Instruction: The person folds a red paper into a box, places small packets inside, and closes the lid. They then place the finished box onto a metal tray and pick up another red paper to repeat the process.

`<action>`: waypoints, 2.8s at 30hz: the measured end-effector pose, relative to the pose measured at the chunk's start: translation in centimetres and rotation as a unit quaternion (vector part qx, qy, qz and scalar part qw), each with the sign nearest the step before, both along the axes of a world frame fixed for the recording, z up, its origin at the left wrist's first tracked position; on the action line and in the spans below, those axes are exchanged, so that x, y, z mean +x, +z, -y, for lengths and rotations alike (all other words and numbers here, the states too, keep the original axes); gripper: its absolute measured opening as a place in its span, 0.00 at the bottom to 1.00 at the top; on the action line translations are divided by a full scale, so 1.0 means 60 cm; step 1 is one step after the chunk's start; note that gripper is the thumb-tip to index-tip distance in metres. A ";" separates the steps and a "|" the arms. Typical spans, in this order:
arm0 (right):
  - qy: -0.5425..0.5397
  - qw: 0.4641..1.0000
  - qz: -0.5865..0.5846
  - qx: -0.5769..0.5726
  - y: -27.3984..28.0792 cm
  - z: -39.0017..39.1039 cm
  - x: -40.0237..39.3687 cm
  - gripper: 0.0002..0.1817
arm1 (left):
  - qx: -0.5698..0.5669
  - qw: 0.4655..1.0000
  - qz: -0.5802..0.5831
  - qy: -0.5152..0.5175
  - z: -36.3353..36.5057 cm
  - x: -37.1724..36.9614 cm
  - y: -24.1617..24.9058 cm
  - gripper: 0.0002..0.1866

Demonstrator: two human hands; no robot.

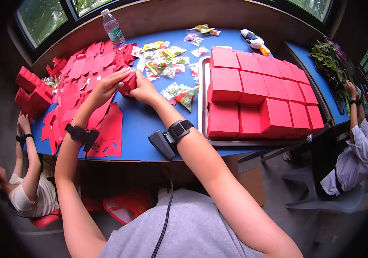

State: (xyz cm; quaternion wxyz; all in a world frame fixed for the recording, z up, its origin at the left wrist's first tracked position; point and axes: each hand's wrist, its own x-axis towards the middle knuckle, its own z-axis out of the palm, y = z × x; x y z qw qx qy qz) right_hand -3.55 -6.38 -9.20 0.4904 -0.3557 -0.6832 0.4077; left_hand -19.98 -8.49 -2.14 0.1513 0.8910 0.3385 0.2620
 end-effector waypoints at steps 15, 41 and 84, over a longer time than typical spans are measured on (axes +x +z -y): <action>0.022 0.998 0.024 -0.047 -0.006 -0.015 0.003 0.34 | 0.217 0.923 -0.287 0.135 0.050 0.010 -0.027 0.55; 0.086 0.964 -0.150 -0.200 -0.006 -0.012 -0.003 0.23 | 0.271 0.948 -0.129 -0.106 0.183 0.478 0.063 0.37; 0.003 0.984 -0.043 -0.173 0.011 0.001 0.017 0.10 | -0.083 0.762 -0.061 0.639 -0.383 -0.560 -0.023 0.30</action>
